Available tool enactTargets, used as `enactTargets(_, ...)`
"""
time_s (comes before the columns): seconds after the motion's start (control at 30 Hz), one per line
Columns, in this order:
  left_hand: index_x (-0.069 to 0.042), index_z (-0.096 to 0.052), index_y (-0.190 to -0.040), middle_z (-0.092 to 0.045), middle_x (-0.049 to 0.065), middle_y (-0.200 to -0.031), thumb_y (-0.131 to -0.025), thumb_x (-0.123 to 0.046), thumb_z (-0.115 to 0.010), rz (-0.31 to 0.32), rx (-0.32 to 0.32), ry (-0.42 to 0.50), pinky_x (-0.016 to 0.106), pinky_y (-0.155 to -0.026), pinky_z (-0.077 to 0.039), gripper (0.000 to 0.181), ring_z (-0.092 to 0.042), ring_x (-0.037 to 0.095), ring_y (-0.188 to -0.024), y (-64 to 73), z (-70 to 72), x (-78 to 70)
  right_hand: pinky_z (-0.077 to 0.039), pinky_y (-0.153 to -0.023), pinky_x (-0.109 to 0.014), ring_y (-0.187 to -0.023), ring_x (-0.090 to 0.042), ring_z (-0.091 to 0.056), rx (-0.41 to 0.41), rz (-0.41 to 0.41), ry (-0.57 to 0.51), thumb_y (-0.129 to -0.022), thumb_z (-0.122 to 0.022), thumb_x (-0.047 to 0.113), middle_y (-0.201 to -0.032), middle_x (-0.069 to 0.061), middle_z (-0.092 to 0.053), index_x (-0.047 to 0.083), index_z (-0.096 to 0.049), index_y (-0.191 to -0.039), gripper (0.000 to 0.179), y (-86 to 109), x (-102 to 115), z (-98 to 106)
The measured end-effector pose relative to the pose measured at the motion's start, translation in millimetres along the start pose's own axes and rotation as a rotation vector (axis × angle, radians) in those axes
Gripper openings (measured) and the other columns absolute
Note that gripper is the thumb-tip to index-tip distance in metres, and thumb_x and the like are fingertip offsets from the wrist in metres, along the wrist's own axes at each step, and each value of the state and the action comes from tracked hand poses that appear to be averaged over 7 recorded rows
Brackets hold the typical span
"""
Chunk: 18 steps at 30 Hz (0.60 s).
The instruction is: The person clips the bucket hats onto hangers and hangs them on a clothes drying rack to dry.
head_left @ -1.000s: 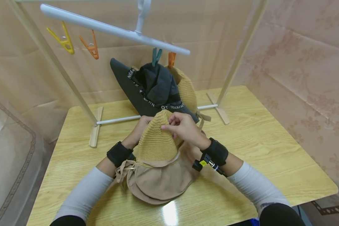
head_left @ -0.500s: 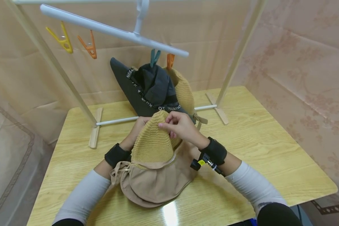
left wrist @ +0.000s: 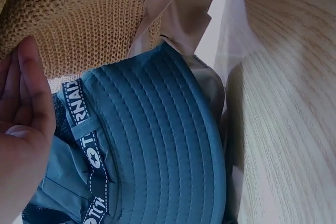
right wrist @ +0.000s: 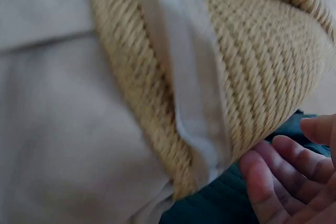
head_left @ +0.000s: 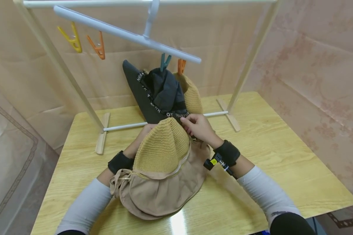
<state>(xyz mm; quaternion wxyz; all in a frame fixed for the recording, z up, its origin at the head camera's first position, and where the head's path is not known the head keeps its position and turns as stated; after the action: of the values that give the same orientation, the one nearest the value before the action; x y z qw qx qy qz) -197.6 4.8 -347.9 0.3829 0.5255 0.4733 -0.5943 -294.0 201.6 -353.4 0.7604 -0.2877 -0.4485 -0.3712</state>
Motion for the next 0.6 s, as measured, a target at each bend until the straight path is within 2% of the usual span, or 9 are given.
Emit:
enactTargets(0.13, -0.023, -0.068, -0.082, -0.062, -0.012, -0.074, -0.101, -0.013, -0.046, -0.020, 0.032, 0.018, 0.016, -0.063, -0.047, 0.031, -0.053, 0.000, -0.065, -0.1, -0.2, -1.2, -0.047, -0.056, -0.026, -0.062, -0.020, -0.058, 0.040, -0.005, 0.113, -0.100, -0.056, 0.028, -0.076, -0.007, -0.066, 0.006, -0.073, -0.096, 0.027, -0.9, -6, 3)
enactTargets(0.23, -0.022, -0.066, -0.080, -0.059, -0.012, -0.072, -0.102, -0.016, -0.046, -0.029, 0.037, 0.022, 0.016, -0.062, -0.045, 0.031, -0.051, -0.001, -0.063, 0.0, 0.2, -3.8, -0.045, -0.059, -0.026, -0.063, -0.016, -0.057, 0.023, 0.014, 0.184, -0.100, -0.056, 0.029, -0.080, -0.007, -0.068, 0.009, -0.074, -0.102, 0.027, -2.0, -8, 5)
enactTargets(0.43, -0.024, -0.069, -0.082, -0.062, -0.013, -0.072, -0.100, -0.009, -0.045, -0.024, -0.043, 0.026, 0.015, -0.062, -0.046, 0.034, -0.052, -0.001, -0.063, 2.8, 4.4, -10.0, -0.048, -0.060, -0.024, -0.067, -0.014, -0.061, -0.044, -0.018, 0.201, -0.098, -0.059, 0.029, -0.080, -0.010, -0.070, 0.008, -0.073, -0.095, 0.026, -4.5, -11, 10)
enactTargets(0.6, -0.027, -0.071, -0.081, -0.065, -0.014, -0.074, -0.097, -0.003, -0.046, -0.045, -0.133, 0.000, 0.014, -0.061, -0.047, 0.038, -0.054, -0.002, -0.063, 4.3, 6.7, -16.6, -0.047, -0.064, -0.025, -0.070, -0.016, -0.061, -0.040, -0.012, 0.213, -0.097, -0.060, 0.023, -0.083, -0.011, -0.071, 0.006, -0.074, -0.097, 0.022, -5.8, -13, 11)
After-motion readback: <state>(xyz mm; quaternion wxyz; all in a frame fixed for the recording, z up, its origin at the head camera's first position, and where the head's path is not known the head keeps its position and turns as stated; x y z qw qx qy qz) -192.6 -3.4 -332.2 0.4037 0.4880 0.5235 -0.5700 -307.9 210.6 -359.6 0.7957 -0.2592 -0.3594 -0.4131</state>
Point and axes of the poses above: each hand's wrist, its own y-axis away from the middle knuckle, its own z-axis out of the back of the hand, x = y × z, the point moved 2 cm from there along -y, towards the middle knuckle
